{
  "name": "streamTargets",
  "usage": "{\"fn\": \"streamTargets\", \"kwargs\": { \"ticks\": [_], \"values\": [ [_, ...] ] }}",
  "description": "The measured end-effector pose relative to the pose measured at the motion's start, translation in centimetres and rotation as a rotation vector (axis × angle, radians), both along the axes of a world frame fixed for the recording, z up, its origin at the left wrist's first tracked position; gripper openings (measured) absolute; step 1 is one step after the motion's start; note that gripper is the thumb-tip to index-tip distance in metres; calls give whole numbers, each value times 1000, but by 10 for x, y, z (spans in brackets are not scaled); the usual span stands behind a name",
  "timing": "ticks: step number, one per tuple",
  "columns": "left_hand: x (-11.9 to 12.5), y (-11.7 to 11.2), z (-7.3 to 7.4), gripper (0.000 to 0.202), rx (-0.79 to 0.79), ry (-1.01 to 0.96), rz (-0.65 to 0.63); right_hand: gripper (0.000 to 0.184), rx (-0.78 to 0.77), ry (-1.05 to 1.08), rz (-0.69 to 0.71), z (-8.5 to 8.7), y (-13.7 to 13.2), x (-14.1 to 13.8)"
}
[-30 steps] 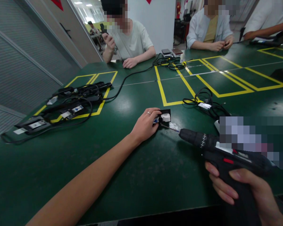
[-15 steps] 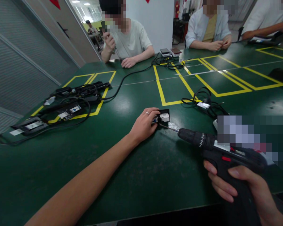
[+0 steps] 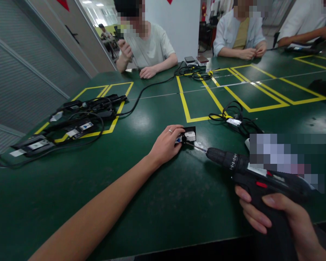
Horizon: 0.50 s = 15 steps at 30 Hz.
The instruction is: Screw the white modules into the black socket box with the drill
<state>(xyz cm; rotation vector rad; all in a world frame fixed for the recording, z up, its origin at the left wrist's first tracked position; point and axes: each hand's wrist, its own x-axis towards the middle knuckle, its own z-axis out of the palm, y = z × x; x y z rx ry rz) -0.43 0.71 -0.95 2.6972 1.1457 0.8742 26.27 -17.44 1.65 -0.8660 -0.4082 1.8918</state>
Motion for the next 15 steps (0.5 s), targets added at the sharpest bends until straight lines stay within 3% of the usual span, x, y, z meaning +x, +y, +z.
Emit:
{"fn": "streamTargets", "kwargs": {
  "ticks": [15],
  "values": [
    [0,0,1,43,8,22,5,25,-11,-24,-21,1,-1,-1]
  ]
}}
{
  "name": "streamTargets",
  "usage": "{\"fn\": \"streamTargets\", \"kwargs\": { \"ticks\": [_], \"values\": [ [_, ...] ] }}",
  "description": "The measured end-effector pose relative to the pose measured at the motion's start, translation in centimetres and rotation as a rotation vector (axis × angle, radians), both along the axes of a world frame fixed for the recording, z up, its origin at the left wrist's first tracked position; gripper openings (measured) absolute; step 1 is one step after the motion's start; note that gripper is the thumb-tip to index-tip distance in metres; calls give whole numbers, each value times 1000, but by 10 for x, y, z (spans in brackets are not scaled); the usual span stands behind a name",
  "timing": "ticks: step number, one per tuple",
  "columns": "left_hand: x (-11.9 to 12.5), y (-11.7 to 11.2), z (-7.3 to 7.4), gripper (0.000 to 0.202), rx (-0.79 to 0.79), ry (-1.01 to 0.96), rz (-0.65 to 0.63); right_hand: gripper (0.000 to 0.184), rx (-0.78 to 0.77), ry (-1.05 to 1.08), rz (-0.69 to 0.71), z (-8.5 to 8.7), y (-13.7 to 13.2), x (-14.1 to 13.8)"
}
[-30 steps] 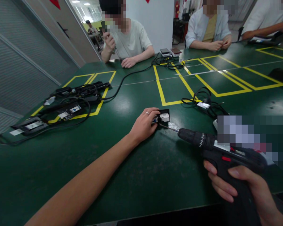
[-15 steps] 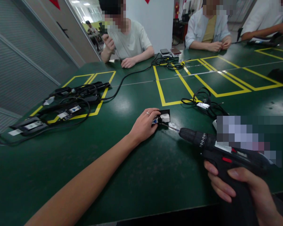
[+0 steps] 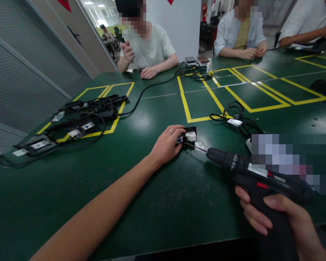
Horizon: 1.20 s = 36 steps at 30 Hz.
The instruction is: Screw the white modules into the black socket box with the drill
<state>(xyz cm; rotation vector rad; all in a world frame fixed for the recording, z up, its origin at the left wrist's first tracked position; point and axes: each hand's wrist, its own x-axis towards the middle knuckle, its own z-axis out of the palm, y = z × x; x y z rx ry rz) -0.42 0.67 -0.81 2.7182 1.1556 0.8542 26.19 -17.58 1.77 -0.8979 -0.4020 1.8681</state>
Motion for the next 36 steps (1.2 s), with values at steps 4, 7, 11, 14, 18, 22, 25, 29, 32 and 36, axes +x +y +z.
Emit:
{"fn": "streamTargets", "kwargs": {
  "ticks": [4,7,11,14,18,22,25,29,32,36],
  "values": [
    [0,0,0,42,-12,-8,1,25,-3,18,22,-1,1,2],
    [0,0,-1,42,-6,-13,-8,27,-8,32,26,-2,1,1],
    [0,0,-1,42,-2,-6,-4,27,-13,33,16,-1,0,0],
    [0,1,-2,41,-14,3,1,26,-10,25,13,-1,0,-1],
    [0,1,-3,42,-17,-8,3,27,-7,20,19,-1,1,0],
    [0,1,-3,43,-5,-26,-4,25,-8,20,25,0,1,1],
    [0,1,-3,43,-13,-16,0,26,-7,16,13,1,1,-1],
    [0,1,-1,42,-6,-6,3,25,-1,13,-3,0,0,-1],
    [0,0,0,43,-2,-2,6,24,0,20,13,-1,1,0],
    [1,-1,1,42,-6,0,5,25,4,28,49,-1,1,2]
  ]
}}
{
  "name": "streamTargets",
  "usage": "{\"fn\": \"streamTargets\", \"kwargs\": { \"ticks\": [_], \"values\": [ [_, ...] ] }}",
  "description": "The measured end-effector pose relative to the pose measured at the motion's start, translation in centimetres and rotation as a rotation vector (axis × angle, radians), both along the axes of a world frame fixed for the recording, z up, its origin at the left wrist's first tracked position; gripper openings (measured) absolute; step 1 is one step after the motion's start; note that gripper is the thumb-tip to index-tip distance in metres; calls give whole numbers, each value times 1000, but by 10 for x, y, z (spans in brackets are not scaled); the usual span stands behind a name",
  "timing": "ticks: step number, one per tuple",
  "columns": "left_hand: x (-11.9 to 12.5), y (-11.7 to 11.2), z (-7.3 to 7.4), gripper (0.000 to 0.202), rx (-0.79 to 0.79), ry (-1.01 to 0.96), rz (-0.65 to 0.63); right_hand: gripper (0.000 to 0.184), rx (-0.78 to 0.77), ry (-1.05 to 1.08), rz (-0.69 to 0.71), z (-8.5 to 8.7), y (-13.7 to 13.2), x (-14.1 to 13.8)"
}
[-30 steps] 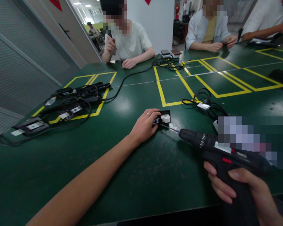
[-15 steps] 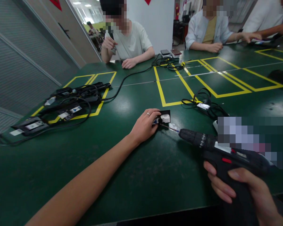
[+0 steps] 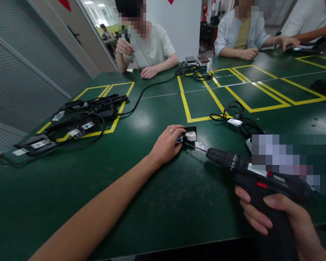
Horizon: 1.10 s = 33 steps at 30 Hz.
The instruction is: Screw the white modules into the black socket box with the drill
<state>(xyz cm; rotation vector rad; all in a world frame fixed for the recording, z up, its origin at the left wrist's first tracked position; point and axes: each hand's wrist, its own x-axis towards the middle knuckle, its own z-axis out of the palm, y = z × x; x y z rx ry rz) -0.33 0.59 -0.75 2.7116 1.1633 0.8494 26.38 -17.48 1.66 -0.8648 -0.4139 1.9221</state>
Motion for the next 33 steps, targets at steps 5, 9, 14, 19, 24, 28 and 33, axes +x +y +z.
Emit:
{"fn": "streamTargets", "kwargs": {
  "ticks": [5,9,14,19,24,28,33],
  "values": [
    [0,0,0,41,-4,-16,-8,25,0,4,13,0,0,0],
    [0,0,1,40,-2,5,3,26,5,11,18,-2,0,1],
    [0,0,0,40,-7,21,6,23,18,8,8,-4,-1,2],
    [0,0,1,40,3,13,4,22,21,-10,-2,-3,-1,1],
    [0,0,0,40,8,-4,-8,22,30,-29,-37,-2,-1,-1],
    [0,0,-1,40,12,-19,-7,23,22,-18,-18,-2,-2,0],
    [1,0,0,40,19,-14,-11,24,9,-5,-1,-3,-1,2]
  ]
}}
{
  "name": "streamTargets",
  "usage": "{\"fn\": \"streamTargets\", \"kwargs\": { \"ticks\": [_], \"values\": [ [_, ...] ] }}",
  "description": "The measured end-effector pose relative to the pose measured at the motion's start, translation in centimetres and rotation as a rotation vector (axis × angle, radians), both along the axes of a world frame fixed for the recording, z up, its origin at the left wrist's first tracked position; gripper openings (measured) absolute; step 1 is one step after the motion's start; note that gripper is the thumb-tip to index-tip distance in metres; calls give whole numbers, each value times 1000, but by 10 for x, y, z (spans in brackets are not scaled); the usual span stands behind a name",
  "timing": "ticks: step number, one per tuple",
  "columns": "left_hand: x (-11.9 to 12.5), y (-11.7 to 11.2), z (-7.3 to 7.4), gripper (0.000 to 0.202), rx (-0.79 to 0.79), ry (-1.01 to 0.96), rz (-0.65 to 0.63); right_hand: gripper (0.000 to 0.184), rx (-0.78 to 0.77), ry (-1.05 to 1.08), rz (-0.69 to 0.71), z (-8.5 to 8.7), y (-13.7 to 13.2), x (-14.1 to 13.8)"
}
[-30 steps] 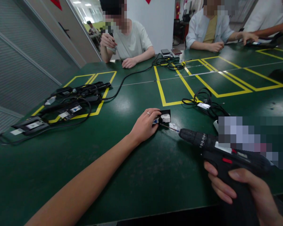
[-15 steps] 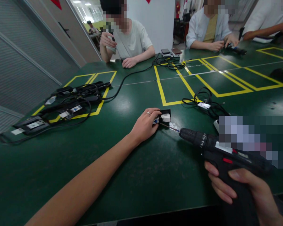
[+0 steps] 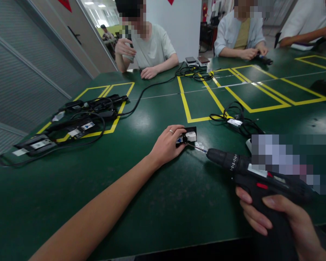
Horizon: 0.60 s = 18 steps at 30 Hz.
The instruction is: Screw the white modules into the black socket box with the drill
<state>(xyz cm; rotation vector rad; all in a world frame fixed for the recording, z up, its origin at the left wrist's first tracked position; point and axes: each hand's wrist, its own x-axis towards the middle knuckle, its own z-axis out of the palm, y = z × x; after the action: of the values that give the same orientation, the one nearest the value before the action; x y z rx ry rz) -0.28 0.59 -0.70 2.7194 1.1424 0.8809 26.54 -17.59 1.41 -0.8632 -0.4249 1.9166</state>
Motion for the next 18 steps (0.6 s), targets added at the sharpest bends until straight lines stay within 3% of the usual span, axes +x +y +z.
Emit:
{"fn": "streamTargets", "kwargs": {
  "ticks": [18],
  "values": [
    [0,-1,0,34,34,35,1,23,-3,-2,6,0,1,0]
  ]
}}
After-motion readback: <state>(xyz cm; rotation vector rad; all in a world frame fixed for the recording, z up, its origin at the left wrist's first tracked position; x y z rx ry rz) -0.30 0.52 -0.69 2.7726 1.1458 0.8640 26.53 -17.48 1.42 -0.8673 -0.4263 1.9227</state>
